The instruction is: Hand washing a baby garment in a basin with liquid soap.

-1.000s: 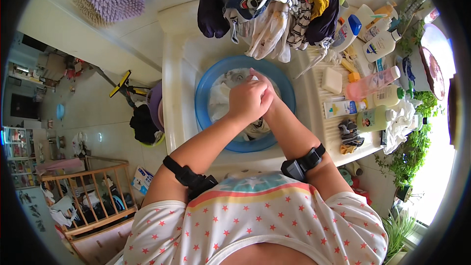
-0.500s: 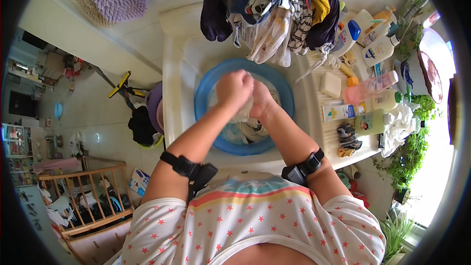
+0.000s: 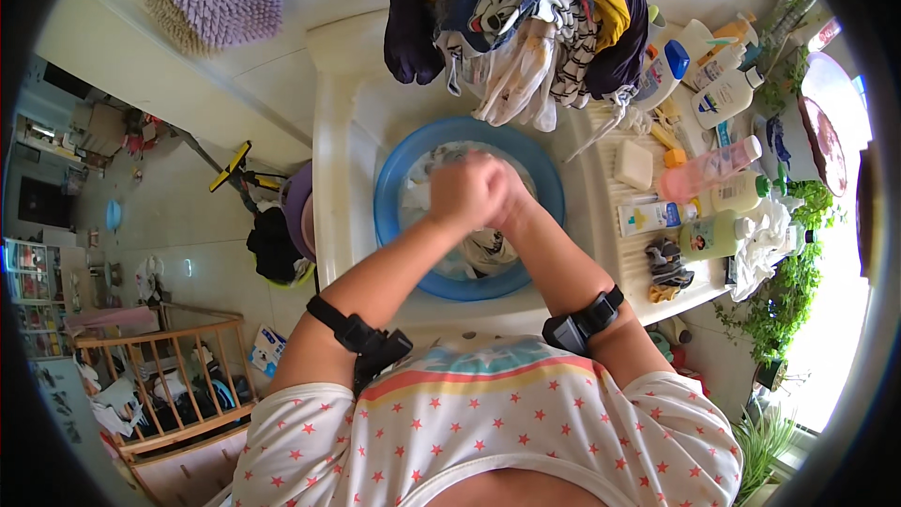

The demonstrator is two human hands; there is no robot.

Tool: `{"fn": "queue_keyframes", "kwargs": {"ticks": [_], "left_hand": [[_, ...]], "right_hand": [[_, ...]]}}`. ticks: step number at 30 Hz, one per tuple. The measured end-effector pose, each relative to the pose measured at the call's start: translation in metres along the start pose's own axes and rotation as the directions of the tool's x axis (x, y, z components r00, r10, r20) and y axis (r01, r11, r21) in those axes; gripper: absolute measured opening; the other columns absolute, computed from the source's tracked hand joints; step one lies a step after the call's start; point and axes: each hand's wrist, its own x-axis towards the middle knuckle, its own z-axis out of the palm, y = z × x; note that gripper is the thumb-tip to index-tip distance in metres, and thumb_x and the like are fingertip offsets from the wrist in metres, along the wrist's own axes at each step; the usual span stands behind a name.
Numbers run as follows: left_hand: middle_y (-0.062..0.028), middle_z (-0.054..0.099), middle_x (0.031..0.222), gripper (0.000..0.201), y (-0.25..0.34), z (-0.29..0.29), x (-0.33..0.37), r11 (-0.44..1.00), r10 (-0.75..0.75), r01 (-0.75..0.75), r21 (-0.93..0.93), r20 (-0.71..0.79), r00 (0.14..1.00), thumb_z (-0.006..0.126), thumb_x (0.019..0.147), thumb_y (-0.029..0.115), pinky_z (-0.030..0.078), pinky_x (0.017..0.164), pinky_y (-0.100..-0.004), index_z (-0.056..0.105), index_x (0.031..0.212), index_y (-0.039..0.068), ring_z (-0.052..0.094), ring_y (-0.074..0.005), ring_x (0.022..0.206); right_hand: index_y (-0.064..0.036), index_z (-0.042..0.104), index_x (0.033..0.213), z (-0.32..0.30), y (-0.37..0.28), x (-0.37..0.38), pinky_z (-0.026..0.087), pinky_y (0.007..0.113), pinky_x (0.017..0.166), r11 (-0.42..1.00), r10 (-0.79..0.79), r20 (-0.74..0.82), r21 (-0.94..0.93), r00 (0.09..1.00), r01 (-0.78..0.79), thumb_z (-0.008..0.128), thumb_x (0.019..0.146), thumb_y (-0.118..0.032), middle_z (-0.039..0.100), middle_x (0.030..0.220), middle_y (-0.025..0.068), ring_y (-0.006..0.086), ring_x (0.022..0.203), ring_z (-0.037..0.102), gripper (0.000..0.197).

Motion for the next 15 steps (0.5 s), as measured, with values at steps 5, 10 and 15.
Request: {"fn": "queue_keyframes", "kwargs": {"ticks": [5,10,15], "left_hand": [[-0.0134,0.058,0.064,0.015,-0.007,0.003,0.007,1.000,-0.008,0.010,0.015,-0.101,0.995,0.051,0.074,0.019,0.044,0.052,-0.0428,0.057,0.065,0.007,0.056,-0.0339,0.060],[-0.0138,0.057,0.062,0.016,-0.012,0.003,0.009,0.991,-0.136,0.136,0.005,-0.026,0.990,0.052,0.074,0.020,0.043,0.052,-0.0430,0.057,0.065,0.007,0.055,-0.0344,0.059],[-0.0178,0.053,0.060,0.021,0.018,-0.002,0.004,0.993,0.103,-0.107,-0.042,-0.090,0.991,0.052,0.075,0.019,0.039,0.050,-0.0422,0.052,0.062,0.002,0.053,-0.0362,0.058]], "right_hand": [[-0.0079,0.051,0.086,-0.018,0.000,0.010,0.045,0.036,0.071,0.989,0.092,-0.113,0.129,0.989,-0.077,0.032,0.089,-0.024,0.057,0.084,0.0082,0.0219,0.075,0.055,0.025],[-0.0099,0.051,0.084,-0.024,0.000,0.010,0.045,0.037,0.067,0.982,0.149,-0.047,0.124,0.988,-0.142,0.035,0.089,-0.031,0.056,0.080,0.0060,0.0211,0.073,0.054,0.026],[-0.0100,0.049,0.083,-0.043,0.001,0.015,0.045,0.035,0.066,0.966,0.046,0.195,0.242,0.980,-0.093,0.036,0.089,-0.028,0.056,0.080,0.0051,0.0190,0.072,0.054,0.023]]}}
